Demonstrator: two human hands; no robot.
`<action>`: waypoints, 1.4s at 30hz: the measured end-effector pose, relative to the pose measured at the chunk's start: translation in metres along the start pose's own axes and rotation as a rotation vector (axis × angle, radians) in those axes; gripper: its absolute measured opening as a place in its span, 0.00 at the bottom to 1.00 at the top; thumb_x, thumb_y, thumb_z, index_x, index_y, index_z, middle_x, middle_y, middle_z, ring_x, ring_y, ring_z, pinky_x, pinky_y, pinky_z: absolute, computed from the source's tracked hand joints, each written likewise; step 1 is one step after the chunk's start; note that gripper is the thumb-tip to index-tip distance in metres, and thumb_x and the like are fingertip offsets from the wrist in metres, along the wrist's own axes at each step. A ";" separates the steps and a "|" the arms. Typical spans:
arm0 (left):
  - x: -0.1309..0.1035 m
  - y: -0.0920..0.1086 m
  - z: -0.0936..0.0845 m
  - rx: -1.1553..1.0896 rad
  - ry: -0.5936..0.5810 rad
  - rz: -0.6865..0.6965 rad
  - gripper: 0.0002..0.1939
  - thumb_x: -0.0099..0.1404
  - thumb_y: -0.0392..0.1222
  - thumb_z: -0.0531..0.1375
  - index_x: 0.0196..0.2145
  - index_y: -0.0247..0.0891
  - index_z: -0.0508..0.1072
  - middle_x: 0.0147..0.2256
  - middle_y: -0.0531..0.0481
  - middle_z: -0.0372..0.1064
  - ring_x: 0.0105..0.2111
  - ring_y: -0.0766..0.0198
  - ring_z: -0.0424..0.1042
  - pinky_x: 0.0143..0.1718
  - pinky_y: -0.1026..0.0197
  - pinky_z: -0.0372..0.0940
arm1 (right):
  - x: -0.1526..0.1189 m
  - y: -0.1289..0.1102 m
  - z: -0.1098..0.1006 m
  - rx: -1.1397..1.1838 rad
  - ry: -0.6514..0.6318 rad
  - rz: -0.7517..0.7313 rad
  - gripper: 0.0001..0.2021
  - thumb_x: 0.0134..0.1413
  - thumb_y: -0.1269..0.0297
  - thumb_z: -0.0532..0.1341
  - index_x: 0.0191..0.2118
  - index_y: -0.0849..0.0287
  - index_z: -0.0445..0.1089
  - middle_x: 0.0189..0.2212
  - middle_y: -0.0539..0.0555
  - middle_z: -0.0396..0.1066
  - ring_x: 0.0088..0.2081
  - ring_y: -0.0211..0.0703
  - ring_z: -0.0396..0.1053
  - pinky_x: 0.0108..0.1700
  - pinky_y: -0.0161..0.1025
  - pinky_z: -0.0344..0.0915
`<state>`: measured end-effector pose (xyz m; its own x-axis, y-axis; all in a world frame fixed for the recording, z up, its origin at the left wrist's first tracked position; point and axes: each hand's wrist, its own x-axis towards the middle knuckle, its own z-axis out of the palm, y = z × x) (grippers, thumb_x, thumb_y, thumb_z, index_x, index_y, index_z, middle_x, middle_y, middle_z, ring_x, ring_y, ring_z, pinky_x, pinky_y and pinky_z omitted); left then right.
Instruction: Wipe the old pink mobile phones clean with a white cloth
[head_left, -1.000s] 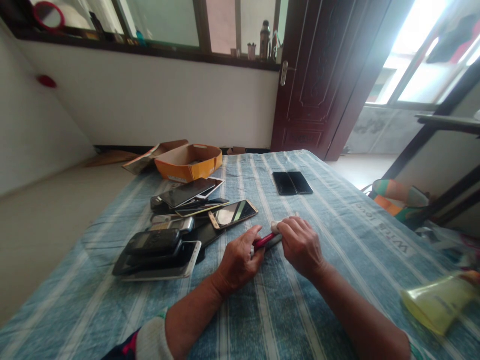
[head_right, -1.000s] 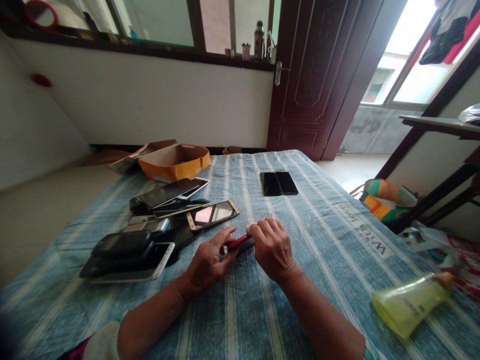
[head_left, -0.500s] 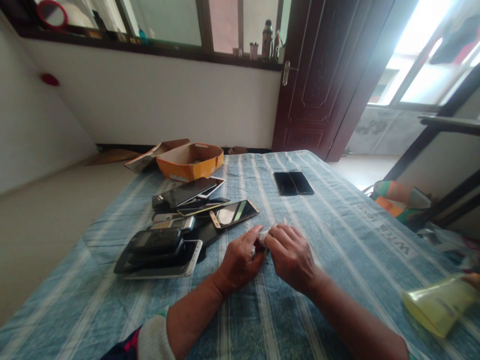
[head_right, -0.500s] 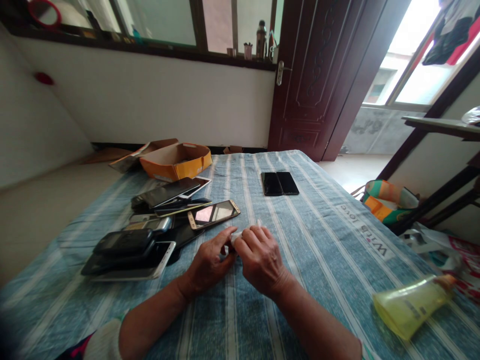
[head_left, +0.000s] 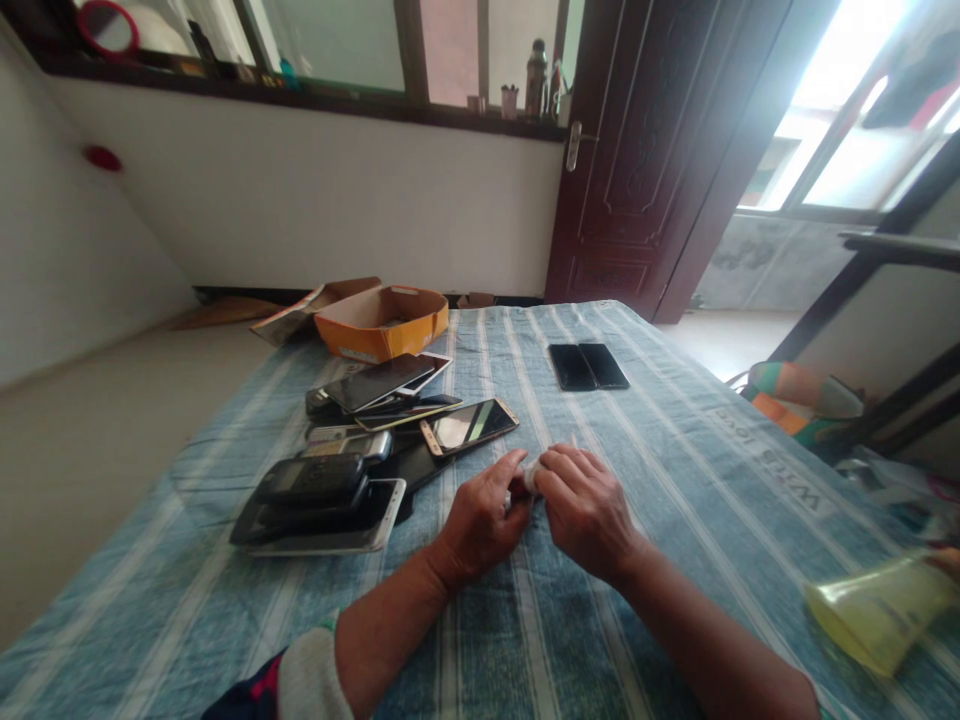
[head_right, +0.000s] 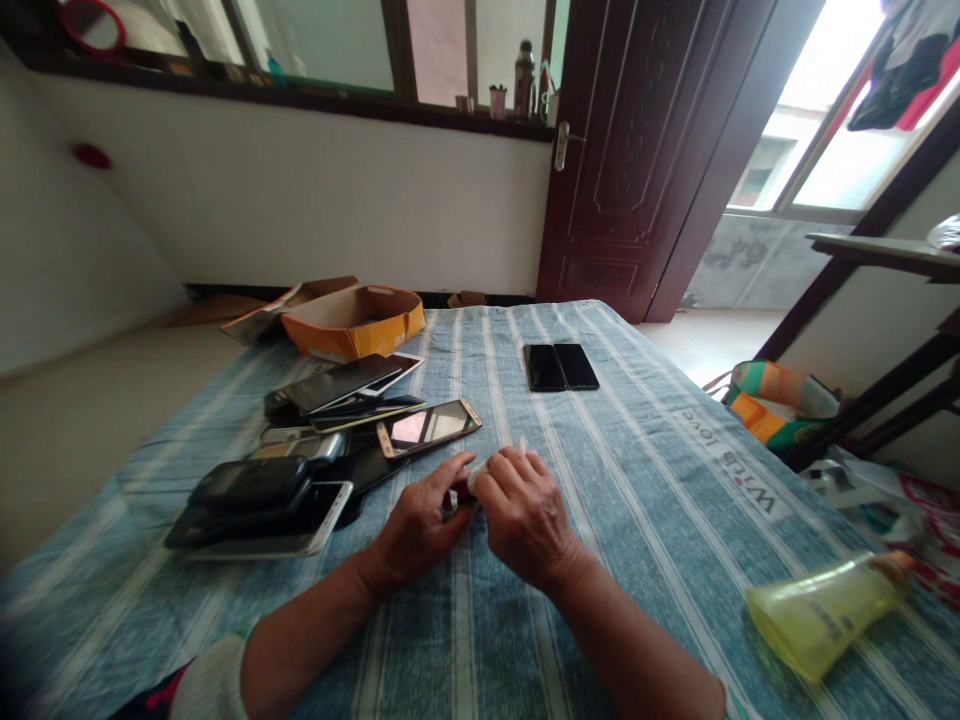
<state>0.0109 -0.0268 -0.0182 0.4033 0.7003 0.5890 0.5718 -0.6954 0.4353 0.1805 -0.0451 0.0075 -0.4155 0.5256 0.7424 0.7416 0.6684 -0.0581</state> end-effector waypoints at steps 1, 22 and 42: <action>0.000 0.000 0.000 -0.008 -0.005 -0.012 0.21 0.63 0.35 0.54 0.54 0.30 0.63 0.40 0.41 0.76 0.39 0.58 0.76 0.42 0.58 0.72 | 0.000 0.002 0.000 -0.010 0.008 0.010 0.14 0.62 0.75 0.49 0.30 0.60 0.69 0.32 0.57 0.70 0.44 0.47 0.66 0.45 0.42 0.62; -0.001 -0.002 0.001 -0.003 -0.016 0.001 0.24 0.61 0.35 0.54 0.55 0.30 0.62 0.45 0.38 0.74 0.45 0.55 0.75 0.47 0.56 0.71 | 0.001 -0.006 -0.001 0.026 -0.030 -0.030 0.14 0.63 0.74 0.48 0.30 0.61 0.68 0.32 0.56 0.71 0.43 0.46 0.67 0.45 0.43 0.62; 0.000 -0.001 0.000 -0.010 -0.037 -0.024 0.23 0.63 0.36 0.54 0.56 0.30 0.62 0.44 0.38 0.74 0.43 0.57 0.75 0.47 0.55 0.71 | 0.000 0.000 0.000 -0.030 0.016 -0.027 0.14 0.62 0.74 0.50 0.29 0.60 0.69 0.30 0.55 0.71 0.43 0.45 0.67 0.45 0.42 0.61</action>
<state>0.0107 -0.0262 -0.0187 0.4160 0.7222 0.5526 0.5746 -0.6797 0.4558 0.1804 -0.0453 0.0079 -0.4276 0.4989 0.7538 0.7459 0.6658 -0.0176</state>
